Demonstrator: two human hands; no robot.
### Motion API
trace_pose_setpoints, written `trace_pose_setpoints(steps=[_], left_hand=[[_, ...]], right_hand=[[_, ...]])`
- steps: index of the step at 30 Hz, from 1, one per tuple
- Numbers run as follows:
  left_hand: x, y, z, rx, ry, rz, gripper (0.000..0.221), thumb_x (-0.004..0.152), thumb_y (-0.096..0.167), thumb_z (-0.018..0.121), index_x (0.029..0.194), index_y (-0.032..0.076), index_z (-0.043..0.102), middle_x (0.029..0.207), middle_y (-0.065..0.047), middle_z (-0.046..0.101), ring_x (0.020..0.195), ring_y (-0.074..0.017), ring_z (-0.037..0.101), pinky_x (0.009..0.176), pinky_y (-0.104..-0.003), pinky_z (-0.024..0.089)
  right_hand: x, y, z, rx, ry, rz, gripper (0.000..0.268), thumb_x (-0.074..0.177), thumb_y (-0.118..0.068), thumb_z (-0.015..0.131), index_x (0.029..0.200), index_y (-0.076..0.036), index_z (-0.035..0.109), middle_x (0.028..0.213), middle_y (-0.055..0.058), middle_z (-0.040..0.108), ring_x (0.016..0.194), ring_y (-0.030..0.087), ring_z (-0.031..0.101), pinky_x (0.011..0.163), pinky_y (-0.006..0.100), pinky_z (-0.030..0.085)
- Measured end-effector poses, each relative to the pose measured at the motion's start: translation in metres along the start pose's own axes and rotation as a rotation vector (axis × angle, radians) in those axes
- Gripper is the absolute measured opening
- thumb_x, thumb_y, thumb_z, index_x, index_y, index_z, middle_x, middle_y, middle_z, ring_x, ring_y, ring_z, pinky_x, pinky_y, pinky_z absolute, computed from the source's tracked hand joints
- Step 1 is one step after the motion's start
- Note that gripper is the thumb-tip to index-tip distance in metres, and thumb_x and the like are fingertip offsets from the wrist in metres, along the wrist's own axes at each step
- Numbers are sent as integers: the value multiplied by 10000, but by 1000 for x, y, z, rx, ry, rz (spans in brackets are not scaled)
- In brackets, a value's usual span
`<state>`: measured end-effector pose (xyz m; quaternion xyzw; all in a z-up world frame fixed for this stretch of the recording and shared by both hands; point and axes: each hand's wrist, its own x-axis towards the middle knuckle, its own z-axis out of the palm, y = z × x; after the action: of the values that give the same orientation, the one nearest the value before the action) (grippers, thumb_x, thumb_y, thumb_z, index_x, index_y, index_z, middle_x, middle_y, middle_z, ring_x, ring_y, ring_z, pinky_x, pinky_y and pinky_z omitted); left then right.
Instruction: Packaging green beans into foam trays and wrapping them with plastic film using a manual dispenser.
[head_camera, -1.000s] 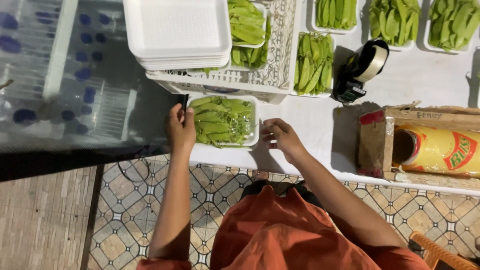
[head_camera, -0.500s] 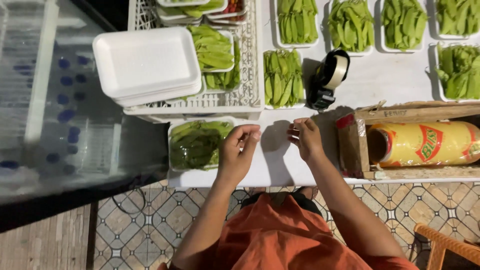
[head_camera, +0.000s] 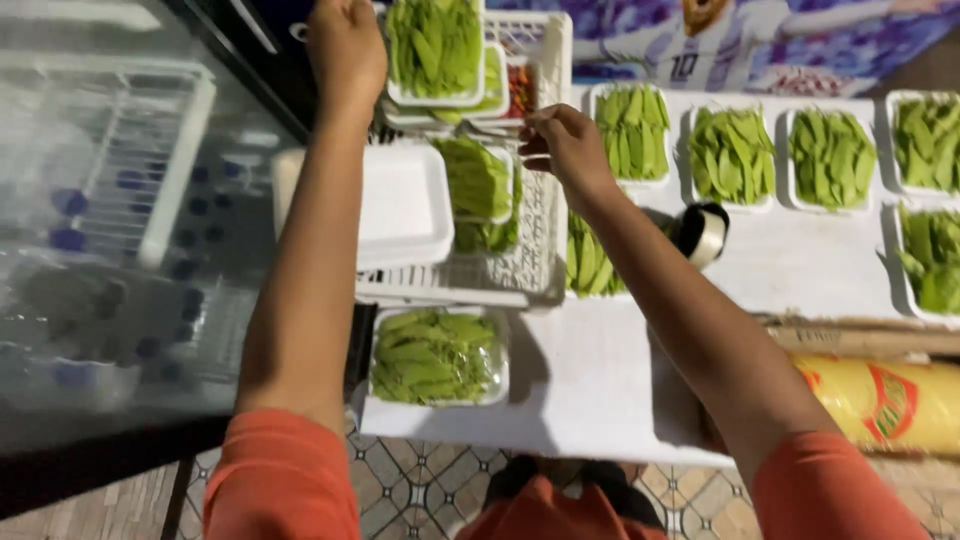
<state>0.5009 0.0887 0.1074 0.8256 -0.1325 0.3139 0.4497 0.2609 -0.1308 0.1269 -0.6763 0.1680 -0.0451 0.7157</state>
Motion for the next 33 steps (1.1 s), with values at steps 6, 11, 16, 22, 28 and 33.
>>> trace_pose_setpoints(steps=[6, 11, 16, 22, 28, 33], left_hand=[[13, -82, 61, 259, -500, -516, 395, 883, 40, 563, 1266, -23, 637, 1323, -213, 657, 1247, -392, 623, 929, -421, 542], [12, -79, 68, 295, -567, -597, 315, 874, -12, 565, 1175, 2, 655, 1222, -199, 674, 1130, -364, 658, 816, -394, 554], [9, -84, 74, 338, -654, -690, 252, 862, -79, 568, 1059, 33, 679, 1091, -182, 696, 981, -328, 702, 671, -360, 569], [9, -67, 65, 382, -766, -812, 285, 847, -168, 573, 904, 74, 710, 916, -159, 725, 781, -280, 762, 478, -314, 588], [6, -8, 18, 152, -671, -748, 285, 926, -71, 487, 899, 146, 670, 971, -27, 735, 827, -155, 719, 610, -264, 625], [6, 59, -19, -106, -829, -774, 345, 858, -80, 604, 1077, 172, 691, 1003, -14, 730, 918, -133, 722, 749, -229, 641]], right_hand=[[124, 42, 27, -99, 63, 143, 379, 1028, -191, 490, 1333, -15, 628, 1039, 93, 692, 791, 204, 706, 699, 347, 622], [148, 48, 46, -41, 55, 213, 316, 1040, -124, 464, 1309, -39, 606, 1005, 118, 673, 732, 222, 703, 629, 331, 640], [169, 74, 55, 145, 84, 259, 251, 1002, -83, 523, 1231, -39, 616, 1118, 205, 685, 808, 322, 736, 619, 373, 686], [160, 70, 62, 345, 48, 243, 228, 981, 75, 478, 1150, -11, 605, 900, 250, 696, 674, 382, 740, 620, 461, 692], [121, 38, 53, 318, 27, 152, 287, 962, 135, 464, 1055, -110, 348, 1189, 286, 568, 722, 417, 727, 544, 396, 720], [74, 8, 21, 429, 40, 131, 185, 1021, 61, 494, 893, -72, 508, 858, 208, 564, 608, 326, 647, 685, 414, 691]])
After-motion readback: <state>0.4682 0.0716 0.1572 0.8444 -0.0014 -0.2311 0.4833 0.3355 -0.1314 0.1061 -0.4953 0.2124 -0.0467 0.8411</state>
